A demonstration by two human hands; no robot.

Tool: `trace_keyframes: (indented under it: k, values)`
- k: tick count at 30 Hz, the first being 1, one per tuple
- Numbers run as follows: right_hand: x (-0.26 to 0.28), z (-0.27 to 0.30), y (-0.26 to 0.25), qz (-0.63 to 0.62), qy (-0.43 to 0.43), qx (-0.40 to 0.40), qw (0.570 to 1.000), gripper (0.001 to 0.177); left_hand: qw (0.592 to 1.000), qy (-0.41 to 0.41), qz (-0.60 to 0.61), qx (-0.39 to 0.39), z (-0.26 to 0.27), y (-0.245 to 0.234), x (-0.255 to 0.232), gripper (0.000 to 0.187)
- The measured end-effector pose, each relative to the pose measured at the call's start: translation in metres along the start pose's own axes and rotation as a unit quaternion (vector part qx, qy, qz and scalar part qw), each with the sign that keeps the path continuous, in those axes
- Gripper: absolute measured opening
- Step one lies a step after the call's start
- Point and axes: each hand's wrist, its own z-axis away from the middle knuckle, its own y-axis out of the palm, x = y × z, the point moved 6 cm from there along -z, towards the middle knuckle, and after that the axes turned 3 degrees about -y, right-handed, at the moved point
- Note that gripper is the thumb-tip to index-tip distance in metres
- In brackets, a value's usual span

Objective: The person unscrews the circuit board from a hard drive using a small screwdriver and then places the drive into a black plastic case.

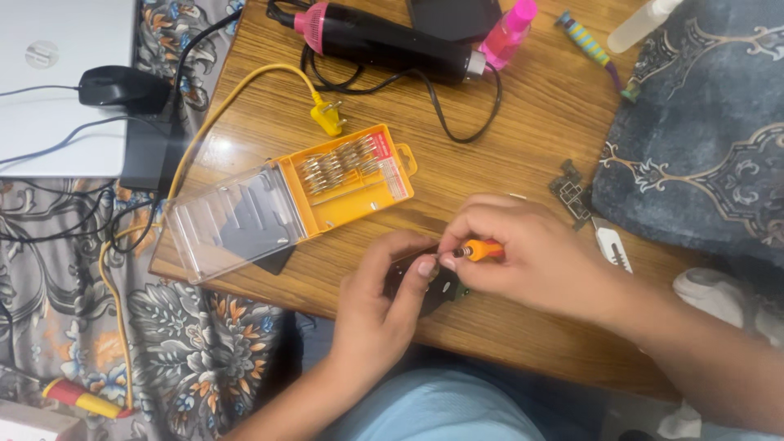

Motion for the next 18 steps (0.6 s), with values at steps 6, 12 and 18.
trace_keyframes:
  k: [6,12,18]
  values:
    - [0.005,0.002,0.001,0.029,-0.033,0.0,0.999,0.018,0.996,-0.083,0.009,0.019,0.002,0.004,0.012,0.015]
    - [0.003,0.029,-0.004,0.132,-0.008,-0.025,0.991,0.036,0.986,-0.102,0.133,0.025,0.003,0.004,0.024,0.015]
    - [-0.005,0.057,0.005,0.13,-0.034,-0.093,0.987,0.04,0.988,-0.073,0.118,0.066,0.004,0.005,0.02,0.016]
